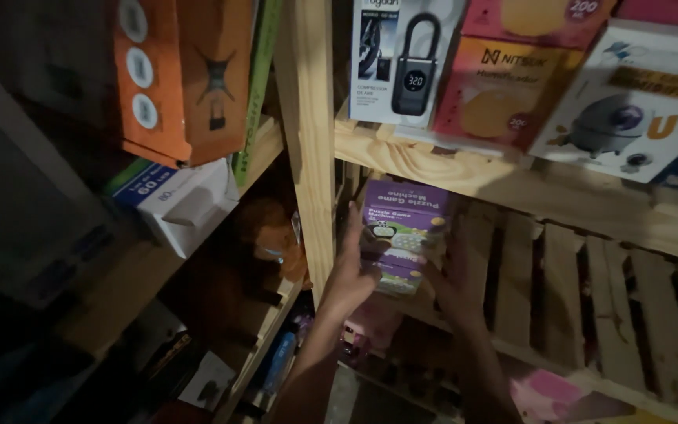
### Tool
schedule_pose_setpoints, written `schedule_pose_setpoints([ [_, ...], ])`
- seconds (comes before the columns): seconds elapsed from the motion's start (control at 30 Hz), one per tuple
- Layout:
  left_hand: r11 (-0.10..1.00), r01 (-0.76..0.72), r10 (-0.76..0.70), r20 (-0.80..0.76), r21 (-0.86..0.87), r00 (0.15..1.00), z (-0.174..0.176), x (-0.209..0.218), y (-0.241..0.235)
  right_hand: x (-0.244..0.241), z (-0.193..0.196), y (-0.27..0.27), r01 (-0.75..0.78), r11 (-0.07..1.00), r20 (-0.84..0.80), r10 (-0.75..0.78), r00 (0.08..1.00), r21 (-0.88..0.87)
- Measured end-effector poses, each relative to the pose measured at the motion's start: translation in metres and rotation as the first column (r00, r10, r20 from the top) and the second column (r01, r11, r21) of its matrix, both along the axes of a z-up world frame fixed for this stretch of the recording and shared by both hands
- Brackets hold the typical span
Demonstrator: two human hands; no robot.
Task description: Organizing small boxed items on wooden shelves by picking them up and placing them in specific locations.
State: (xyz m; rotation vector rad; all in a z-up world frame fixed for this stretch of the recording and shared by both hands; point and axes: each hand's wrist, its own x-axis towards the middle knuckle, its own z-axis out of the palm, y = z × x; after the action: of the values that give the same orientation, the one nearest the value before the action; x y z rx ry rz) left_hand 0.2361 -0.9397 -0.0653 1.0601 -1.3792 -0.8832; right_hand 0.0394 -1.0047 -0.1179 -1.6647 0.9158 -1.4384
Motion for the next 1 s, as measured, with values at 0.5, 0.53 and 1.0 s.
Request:
schedule_pose_setpoints([
  [0.5, 0.99, 0.134, -0.132, 0.059, -0.034, 0.989, 0.077, 0.002, 0.068, -0.01, 0.133, 0.117, 0.176, 0.955, -0.102, -0.155, 0.983, 0.24],
  [0.53, 0.989, 0.143, -0.141, 0.058, -0.033, 0.988, 0.087, -0.001, 0.079, -0.01, 0.134, 0.123, 0.184, 0.953, -0.102, -0.164, 0.981, 0.241],
  [1.0, 0.935, 0.347, -0.346, 0.025, -0.079, 0.938, 0.111, -0.028, 0.108, -0.059, 0.122, 0.179, 0.292, 0.953, 0.004, -0.293, 0.956, 0.08],
])
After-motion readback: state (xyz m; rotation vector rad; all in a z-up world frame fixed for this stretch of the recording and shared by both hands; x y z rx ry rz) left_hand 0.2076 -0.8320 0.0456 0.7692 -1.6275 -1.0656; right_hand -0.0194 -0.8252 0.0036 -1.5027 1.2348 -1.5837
